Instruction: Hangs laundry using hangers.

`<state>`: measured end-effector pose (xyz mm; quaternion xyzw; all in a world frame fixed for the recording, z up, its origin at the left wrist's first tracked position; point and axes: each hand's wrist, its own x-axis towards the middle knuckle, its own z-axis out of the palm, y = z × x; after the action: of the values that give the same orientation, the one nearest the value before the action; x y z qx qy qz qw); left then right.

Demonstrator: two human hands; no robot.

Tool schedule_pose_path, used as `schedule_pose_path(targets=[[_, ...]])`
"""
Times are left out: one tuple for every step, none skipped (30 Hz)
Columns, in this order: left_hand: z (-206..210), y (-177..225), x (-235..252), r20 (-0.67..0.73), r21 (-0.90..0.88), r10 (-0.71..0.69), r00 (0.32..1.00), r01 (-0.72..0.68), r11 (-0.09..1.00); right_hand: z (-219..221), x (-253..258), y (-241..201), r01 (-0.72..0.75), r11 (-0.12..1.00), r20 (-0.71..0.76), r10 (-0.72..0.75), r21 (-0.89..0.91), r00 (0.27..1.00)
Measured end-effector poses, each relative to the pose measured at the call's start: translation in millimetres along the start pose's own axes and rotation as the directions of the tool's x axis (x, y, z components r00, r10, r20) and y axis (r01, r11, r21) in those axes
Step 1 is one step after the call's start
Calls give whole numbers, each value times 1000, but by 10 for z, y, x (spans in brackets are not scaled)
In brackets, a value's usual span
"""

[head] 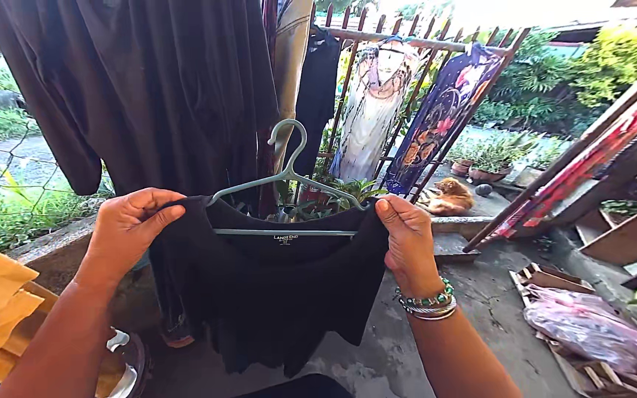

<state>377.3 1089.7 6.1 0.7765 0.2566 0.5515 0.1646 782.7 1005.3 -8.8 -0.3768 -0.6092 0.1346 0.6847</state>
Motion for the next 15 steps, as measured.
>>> schedule_pose_path(targets=[[-17, 3, 16, -7, 22, 9, 1000, -9, 1000, 11, 9, -13, 9, 1000, 4, -9, 1, 1000], [-41, 7, 36, -6, 28, 17, 1000, -17, 999, 22, 20, -28, 20, 1000, 3, -20, 2, 1000], [-66, 19, 57, -2, 14, 19, 1000, -19, 1000, 33, 29, -44, 28, 1000, -1, -28, 3, 1000], [-96, 27, 81, 8, -24, 19, 1000, -19, 1000, 43, 36, -59, 31, 1000, -5, -31, 4, 1000], [-130, 32, 107, 35, -82, 16, 999, -13, 997, 53, 40, -76, 30, 1000, -13, -30, 10, 999], [-171, 37, 133, 83, -146, -1, 997, 13, 989, 66, 39, -93, 23, 1000, -24, -22, 16, 999], [-214, 42, 153, 148, -215, -29, 989, 61, 975, 80, 33, -109, 10, 1000, -34, -9, 19, 999], [-253, 38, 166, 218, -289, -60, 974, 124, 949, 92, 22, -124, 0, 1000, -37, 1, 22, 999], [-284, 28, 172, 290, -351, -87, 953, 191, 917, 108, 7, -139, -6, 1000, -34, 6, 23, 999], [-306, 20, 173, 358, -380, -98, 929, 241, 893, 130, -13, -158, -10, 1000, -28, 11, 28, 1000], [-314, 12, 174, 395, -371, -94, 914, 252, 894, 156, -31, -176, -16, 999, -23, 16, 34, 1000], [-324, 11, 180, 399, -329, -77, 914, 221, 918, 177, -43, -189, -17, 999, -21, 18, 34, 1000], [-334, 30, 187, 376, -267, -56, 925, 166, 949, 190, -54, -195, -18, 999, -22, 19, 29, 1000], [-338, 62, 188, 332, -211, -50, 942, 126, 969, 197, -63, -194, -16, 1000, -24, 17, 24, 1000], [-339, 95, 186, 286, -146, -58, 956, 103, 984, 205, -70, -189, -14, 1000, -29, 14, 21, 999]])
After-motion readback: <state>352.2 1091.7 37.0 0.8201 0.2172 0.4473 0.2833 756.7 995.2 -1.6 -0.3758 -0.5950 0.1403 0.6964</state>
